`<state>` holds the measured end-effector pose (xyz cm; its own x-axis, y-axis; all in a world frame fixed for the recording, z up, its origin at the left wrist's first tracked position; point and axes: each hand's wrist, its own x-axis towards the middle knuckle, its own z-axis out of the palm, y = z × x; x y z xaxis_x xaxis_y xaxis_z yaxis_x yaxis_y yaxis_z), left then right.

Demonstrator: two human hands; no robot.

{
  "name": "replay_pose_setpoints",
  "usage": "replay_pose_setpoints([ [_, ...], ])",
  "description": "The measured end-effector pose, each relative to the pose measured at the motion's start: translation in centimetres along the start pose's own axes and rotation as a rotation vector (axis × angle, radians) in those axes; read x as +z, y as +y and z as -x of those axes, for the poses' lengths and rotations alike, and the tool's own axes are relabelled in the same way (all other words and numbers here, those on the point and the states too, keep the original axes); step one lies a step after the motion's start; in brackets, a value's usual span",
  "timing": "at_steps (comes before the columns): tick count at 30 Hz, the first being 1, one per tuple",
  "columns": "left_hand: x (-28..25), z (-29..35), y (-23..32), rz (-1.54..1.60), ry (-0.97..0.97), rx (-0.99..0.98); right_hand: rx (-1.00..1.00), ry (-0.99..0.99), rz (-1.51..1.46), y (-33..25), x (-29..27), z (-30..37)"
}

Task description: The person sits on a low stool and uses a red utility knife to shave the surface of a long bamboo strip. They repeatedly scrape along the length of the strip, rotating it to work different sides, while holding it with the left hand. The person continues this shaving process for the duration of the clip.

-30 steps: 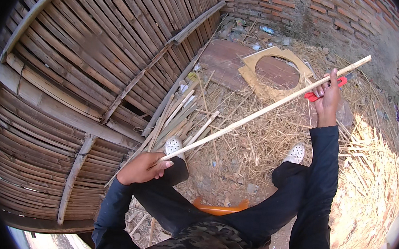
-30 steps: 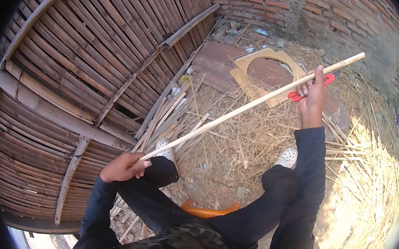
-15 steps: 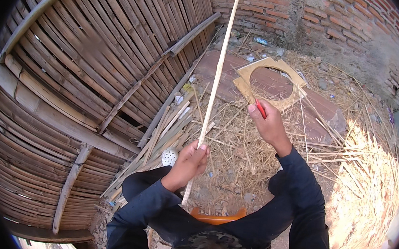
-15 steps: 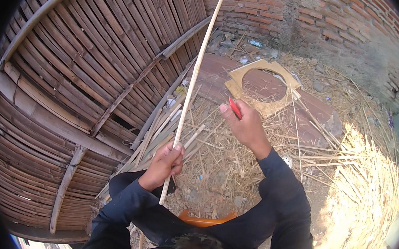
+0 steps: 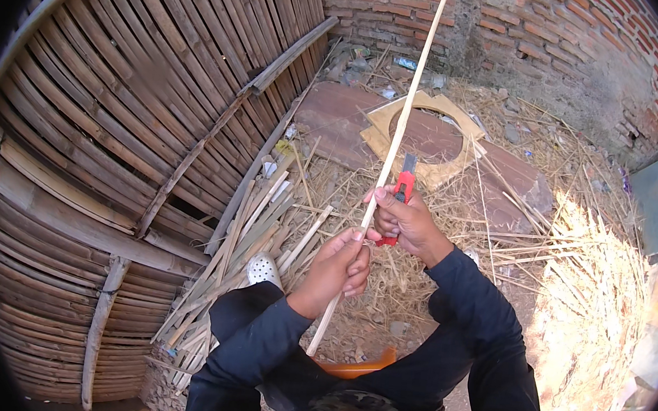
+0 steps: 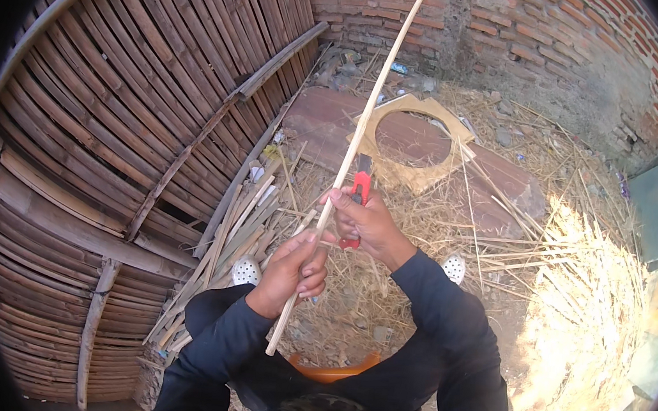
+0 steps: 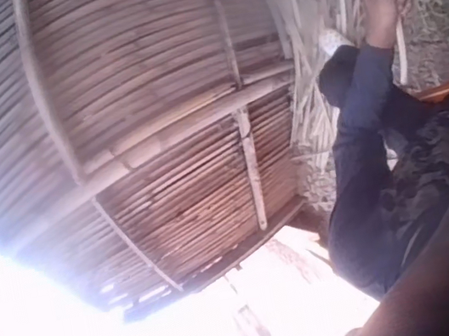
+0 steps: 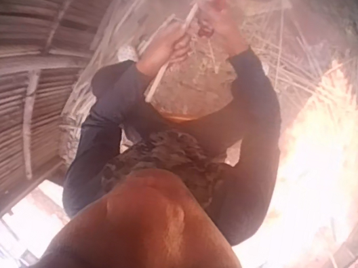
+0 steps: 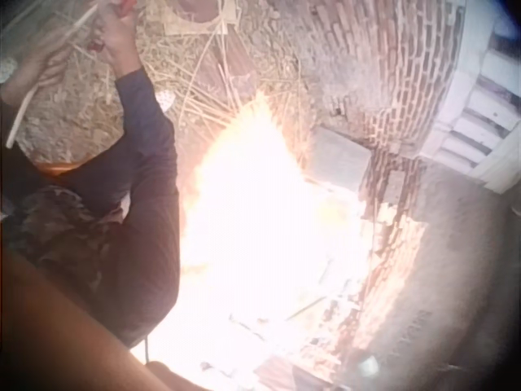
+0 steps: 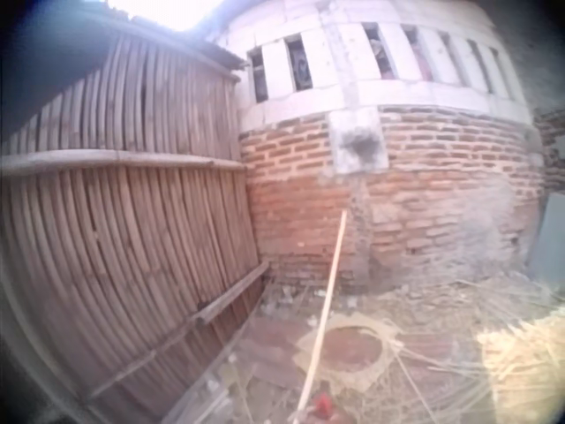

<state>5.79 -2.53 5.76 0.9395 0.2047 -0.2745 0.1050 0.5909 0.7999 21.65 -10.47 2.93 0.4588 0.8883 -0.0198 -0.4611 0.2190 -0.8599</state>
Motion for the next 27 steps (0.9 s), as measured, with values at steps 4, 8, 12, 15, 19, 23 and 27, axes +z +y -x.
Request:
replay_pose_setpoints([
  [4,-1.0,-0.8,0.3,-0.262,0.068,0.101,-0.254,0.091,0.573,0.5,-1.1,-1.0],
  [8,-1.8,-1.4,-0.2,-0.571,0.241,0.374,-0.398,0.262,1.15,-0.2,-1.0,0.3],
  [12,-2.3,-1.5,0.4,-0.689,0.21,0.417,-0.526,0.183,1.496,0.3,0.2,1.4],
  [15,-1.8,-0.6,0.8,-0.893,0.239,0.384,-0.57,0.154,1.615,0.6,-0.2,0.9],
  [19,-2.3,-0.1,0.2,-0.982,0.259,0.401,-0.534,0.212,1.614,0.1,-0.7,-0.2],
  [23,-2.2,0.4,1.0,-1.114,0.265,0.376,-0.572,0.109,1.622,0.9,0.1,0.4],
  [27,-2.5,0.8,0.7,-1.186,0.299,0.419,-0.563,0.184,1.67,0.5,-1.3,-1.0],
])
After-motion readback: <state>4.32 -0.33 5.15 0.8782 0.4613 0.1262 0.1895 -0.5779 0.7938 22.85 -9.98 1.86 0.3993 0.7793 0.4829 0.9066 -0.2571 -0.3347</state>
